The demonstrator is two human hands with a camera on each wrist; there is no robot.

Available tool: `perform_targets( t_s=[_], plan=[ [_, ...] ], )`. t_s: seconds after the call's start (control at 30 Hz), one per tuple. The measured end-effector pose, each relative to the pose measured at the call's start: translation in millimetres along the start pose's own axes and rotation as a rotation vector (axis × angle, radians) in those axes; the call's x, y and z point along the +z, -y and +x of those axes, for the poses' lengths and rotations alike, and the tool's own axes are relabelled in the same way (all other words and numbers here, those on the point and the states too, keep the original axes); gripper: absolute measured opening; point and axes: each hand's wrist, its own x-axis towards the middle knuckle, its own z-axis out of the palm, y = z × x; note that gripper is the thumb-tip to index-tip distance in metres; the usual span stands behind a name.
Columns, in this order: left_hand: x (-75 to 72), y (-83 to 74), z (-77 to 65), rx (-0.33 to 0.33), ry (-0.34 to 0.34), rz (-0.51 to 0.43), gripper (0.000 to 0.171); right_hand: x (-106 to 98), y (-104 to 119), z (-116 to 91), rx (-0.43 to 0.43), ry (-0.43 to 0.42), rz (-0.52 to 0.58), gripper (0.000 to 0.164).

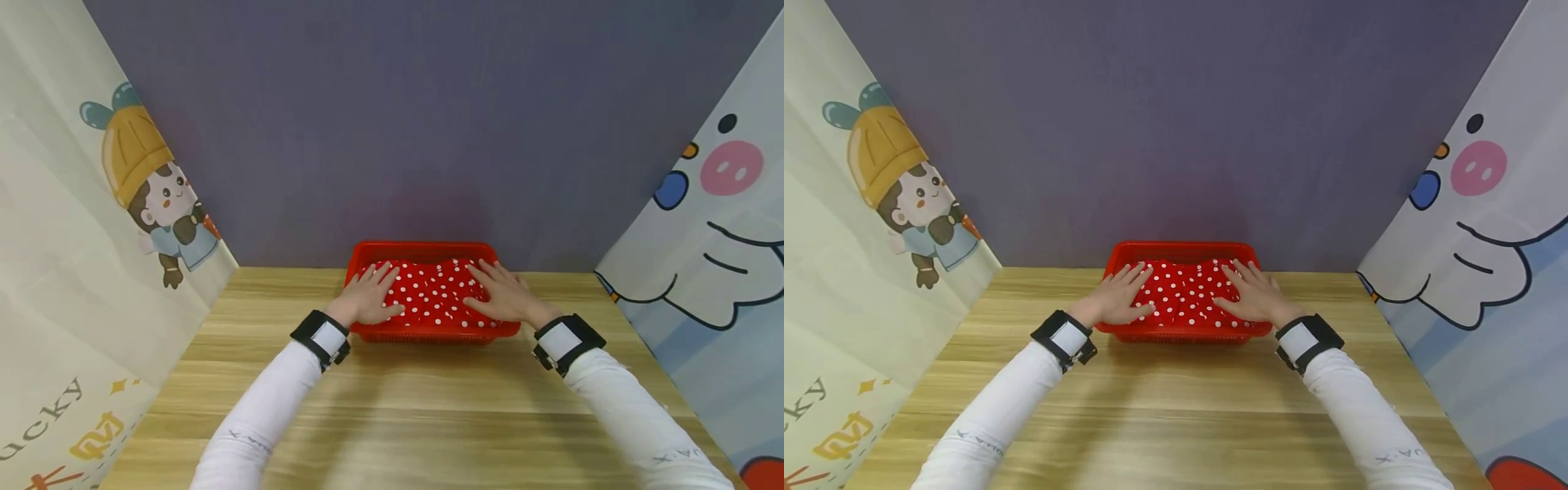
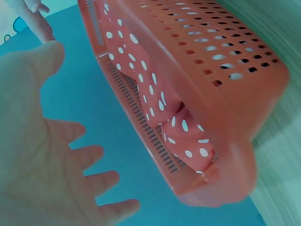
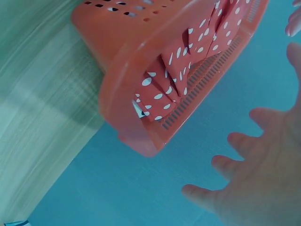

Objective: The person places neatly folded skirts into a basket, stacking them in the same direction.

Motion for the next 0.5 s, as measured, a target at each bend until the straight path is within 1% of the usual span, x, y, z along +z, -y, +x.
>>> perform_targets(
  t_s=[0.13, 0.3, 0.5],
  plan=[
    [2.3, 1.7, -7.1, 0.014, -0.01, 0.019, 0.081, -0.5, 1.3, -5.9, 0.009, 0.025, 0.004, 0.08],
    [6.6, 1.6, -15.8, 0.019, -0.014, 0.031, 0.081, 4.4, 1.8, -12.0, 0.022, 0.058, 0.021, 0.082],
    [9.9, 0.8, -24.0, 0.023, -0.022, 0.041, 0.081, 7.9, 3.0, -18.1, 0.001, 0.027, 0.029, 0.081]
  ],
)
